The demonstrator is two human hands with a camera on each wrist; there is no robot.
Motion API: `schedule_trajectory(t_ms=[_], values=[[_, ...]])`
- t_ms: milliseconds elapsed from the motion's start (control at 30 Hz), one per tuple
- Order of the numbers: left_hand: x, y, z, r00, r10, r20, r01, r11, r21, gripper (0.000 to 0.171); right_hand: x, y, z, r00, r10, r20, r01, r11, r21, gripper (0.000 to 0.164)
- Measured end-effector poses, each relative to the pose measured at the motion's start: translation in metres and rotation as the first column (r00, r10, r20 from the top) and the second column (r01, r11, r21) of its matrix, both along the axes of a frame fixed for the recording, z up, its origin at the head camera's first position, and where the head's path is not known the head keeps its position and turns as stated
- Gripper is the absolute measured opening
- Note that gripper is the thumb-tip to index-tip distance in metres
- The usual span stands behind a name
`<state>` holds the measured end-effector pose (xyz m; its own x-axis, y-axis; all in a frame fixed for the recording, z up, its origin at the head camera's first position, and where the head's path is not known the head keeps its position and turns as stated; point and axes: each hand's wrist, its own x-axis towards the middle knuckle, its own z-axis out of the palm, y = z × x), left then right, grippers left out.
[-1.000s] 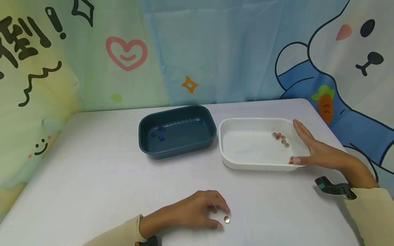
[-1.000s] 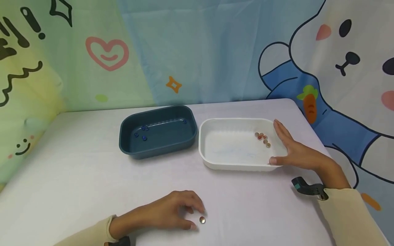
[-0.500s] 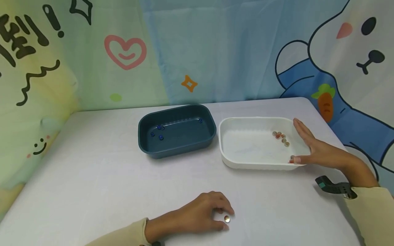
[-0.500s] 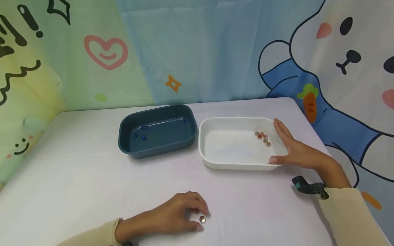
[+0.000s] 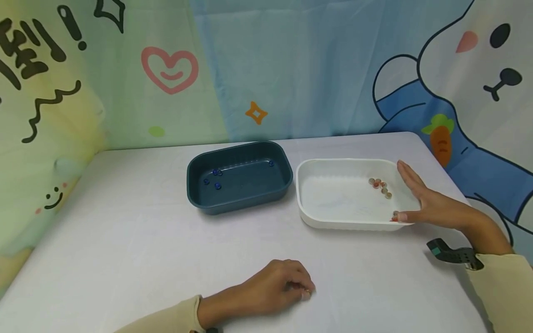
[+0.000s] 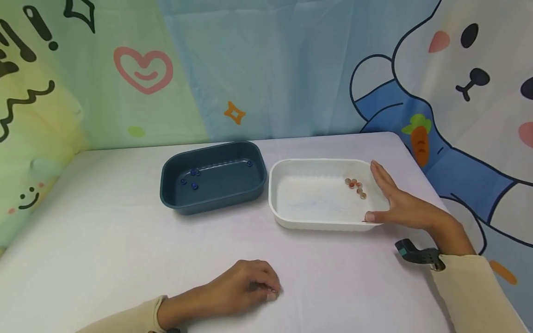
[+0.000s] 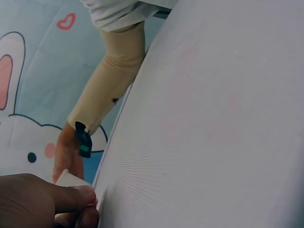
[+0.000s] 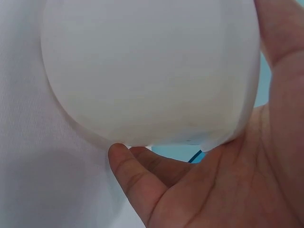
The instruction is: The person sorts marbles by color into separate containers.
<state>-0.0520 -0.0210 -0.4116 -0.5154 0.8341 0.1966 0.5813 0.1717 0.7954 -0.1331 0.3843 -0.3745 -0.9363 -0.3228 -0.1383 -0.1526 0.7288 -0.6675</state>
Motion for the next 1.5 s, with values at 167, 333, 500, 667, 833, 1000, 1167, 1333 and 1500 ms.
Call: schedule_trajectory(t_ms=[167,333,500,667,833,1000,1167,1333,1500], values=[[-0.001,0.0,0.0,0.998,0.043,0.039,-0.046,0.996,0.072,0.011,0.0,0.0,0.0,1.0,-0.002,-0.003,0.002,1.0,0.004,0.12],[-0.004,-0.001,0.004,0.993,0.1,0.07,-0.106,0.991,0.083,0.012,0.0,0.001,-0.001,1.0,-0.005,0.0,0.005,1.0,-0.008,0.12],[-0.017,-0.002,0.012,0.979,0.156,0.128,-0.168,0.982,0.083,0.014,0.0,0.0,0.0,1.0,-0.007,-0.002,0.007,1.0,-0.01,0.12],[-0.037,0.0,0.025,0.966,0.197,0.167,-0.216,0.97,0.108,0.016,0.0,0.0,0.001,1.0,0.0,-0.006,0.0,1.0,-0.009,0.12],[-0.053,0.006,0.034,0.957,0.225,0.183,-0.252,0.957,0.143,0.015,0.001,0.0,0.002,1.0,0.004,-0.003,-0.004,1.0,-0.012,0.12],[-0.065,0.01,0.04,0.946,0.254,0.203,-0.295,0.934,0.204,0.013,0.0,0.0,0.004,1.0,0.011,-0.008,-0.011,1.0,-0.002,0.12],[-0.083,0.019,0.046,0.944,0.28,0.174,-0.318,0.914,0.253,0.013,0.001,0.0,0.004,1.0,0.005,-0.012,-0.005,1.0,0.002,0.12],[-0.098,0.029,0.049,0.937,0.308,0.166,-0.341,0.911,0.233,0.014,0.001,0.0,0.002,1.0,0.002,-0.007,-0.002,1.0,-0.017,0.12],[-0.109,0.038,0.05,0.934,0.305,0.185,-0.34,0.918,0.205,0.014,0.001,0.0,0.001,1.0,0.004,0.001,-0.004,1.0,-0.026,0.118]])
